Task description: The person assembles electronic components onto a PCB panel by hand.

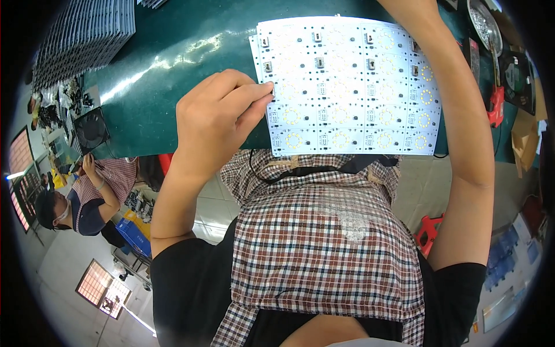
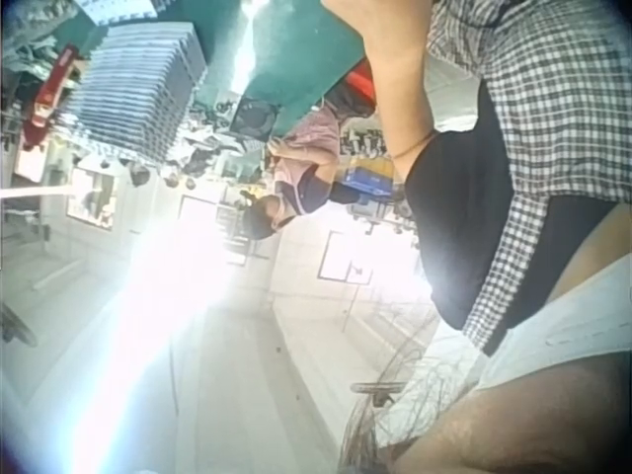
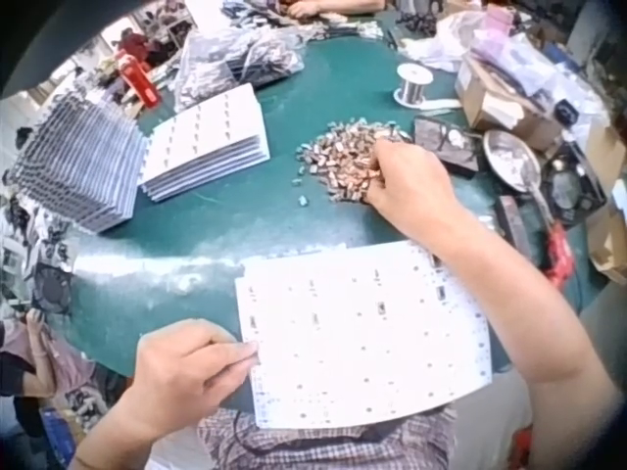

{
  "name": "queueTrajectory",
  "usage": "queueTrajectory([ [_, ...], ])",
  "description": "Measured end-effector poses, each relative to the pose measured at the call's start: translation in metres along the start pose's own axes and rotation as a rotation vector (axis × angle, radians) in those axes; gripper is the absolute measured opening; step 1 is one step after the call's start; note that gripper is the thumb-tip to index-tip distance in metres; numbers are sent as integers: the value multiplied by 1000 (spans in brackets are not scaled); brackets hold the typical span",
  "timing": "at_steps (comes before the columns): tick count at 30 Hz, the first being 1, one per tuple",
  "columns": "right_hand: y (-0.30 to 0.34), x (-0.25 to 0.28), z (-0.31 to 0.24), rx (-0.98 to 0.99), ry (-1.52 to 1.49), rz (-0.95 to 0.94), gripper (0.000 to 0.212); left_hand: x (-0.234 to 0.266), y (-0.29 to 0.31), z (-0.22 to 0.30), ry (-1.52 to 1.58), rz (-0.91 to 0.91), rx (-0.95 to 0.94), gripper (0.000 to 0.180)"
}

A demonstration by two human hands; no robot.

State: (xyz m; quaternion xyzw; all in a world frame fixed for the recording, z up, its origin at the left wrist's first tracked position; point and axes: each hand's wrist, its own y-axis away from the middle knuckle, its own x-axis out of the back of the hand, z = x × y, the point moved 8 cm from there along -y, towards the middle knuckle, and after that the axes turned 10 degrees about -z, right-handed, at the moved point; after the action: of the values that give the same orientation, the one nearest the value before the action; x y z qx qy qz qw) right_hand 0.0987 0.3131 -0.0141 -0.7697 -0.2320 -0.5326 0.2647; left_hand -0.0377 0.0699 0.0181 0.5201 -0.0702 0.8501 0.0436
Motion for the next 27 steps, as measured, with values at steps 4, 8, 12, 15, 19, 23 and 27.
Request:
queueTrajectory([
  [4,0,2,-1,-2,-6,5,13,-4,0,-2,10,19,18,17],
  [8,1,1,-3,22,-18,15,13,-6,1,0,-41,45,12,20],
  [12,1,0,-3,7,10,1,13,-7,0,4,-142,70,-82,22],
  [15,1,-1,-3,6,25,-8,13,-8,2,5,-172,85,-131,23],
  [19,1,-2,-1,23,21,4,12,-9,3,4,-154,83,-134,24],
  [23,-1,-5,-3,4,10,-25,11,-6,4,-1,-57,17,-121,24],
  [27,0,-4,-4,25,-11,-11,11,-5,0,-4,-23,12,-125,22],
])
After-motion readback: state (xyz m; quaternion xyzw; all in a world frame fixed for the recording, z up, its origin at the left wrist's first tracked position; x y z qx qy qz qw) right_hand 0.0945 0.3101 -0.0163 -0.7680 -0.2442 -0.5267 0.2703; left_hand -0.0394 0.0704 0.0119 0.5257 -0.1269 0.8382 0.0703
